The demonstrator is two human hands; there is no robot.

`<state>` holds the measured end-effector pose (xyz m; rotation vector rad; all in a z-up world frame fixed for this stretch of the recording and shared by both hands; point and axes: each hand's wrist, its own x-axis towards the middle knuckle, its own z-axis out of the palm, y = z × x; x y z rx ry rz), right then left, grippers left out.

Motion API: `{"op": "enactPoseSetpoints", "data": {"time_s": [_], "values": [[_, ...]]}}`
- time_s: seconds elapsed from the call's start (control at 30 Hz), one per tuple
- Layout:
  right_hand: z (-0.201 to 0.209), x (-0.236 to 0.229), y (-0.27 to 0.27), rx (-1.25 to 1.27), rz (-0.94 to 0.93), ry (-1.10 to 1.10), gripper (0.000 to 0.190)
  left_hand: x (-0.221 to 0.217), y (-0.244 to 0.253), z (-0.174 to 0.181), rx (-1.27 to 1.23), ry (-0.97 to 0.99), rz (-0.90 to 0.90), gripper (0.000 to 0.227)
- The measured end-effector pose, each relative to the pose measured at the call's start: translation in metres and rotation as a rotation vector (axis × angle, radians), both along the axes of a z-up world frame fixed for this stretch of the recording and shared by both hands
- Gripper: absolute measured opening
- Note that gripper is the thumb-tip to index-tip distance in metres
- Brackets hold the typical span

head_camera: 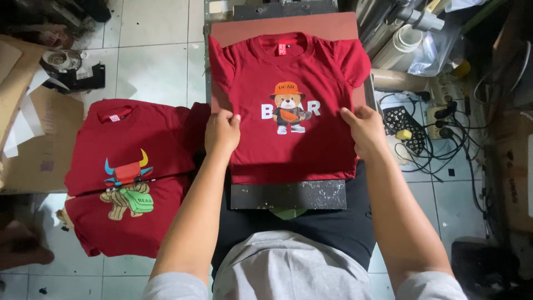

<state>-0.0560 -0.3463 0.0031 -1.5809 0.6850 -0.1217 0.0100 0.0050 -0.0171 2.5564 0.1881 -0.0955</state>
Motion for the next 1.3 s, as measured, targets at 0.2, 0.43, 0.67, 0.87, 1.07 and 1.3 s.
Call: {"op": "enactPoseSetpoints", "data": {"time_s": [0.2, 0.43, 0.67, 0.87, 1.07, 1.3], "values": [[0.046, -0.011, -0.004, -0.001, -0.012, -0.286, 0.007, 0.004, 0.010, 0.037, -0.947, 0.074, 0.251, 0.035], [0.166, -0.039, -0.009, 0.165, 0.060, -0.400, 0.015, -0.035, 0.017, 0.180, -1.321, -0.152, 0.131, 0.015], [0.177, 0.007, -0.016, 0.098, 0.044, -0.394, 0.019, 0.010, 0.012, 0.185, -1.196, -0.337, 0.110, 0.020], [0.187, -0.011, -0.028, -0.192, 0.145, -0.647, 0.035, -0.018, 0.016, 0.233, -0.853, -0.434, -0.281, 0.028], [0.071, -0.046, -0.007, -0.530, 0.327, -0.375, 0.039, -0.035, 0.034, 0.083, -0.360, -0.144, -0.220, 0.036], [0.001, -0.062, -0.023, -1.021, 0.428, -0.264, 0.022, -0.059, 0.032, 0.057, -0.158, -0.148, -0.278, 0.021]]}}
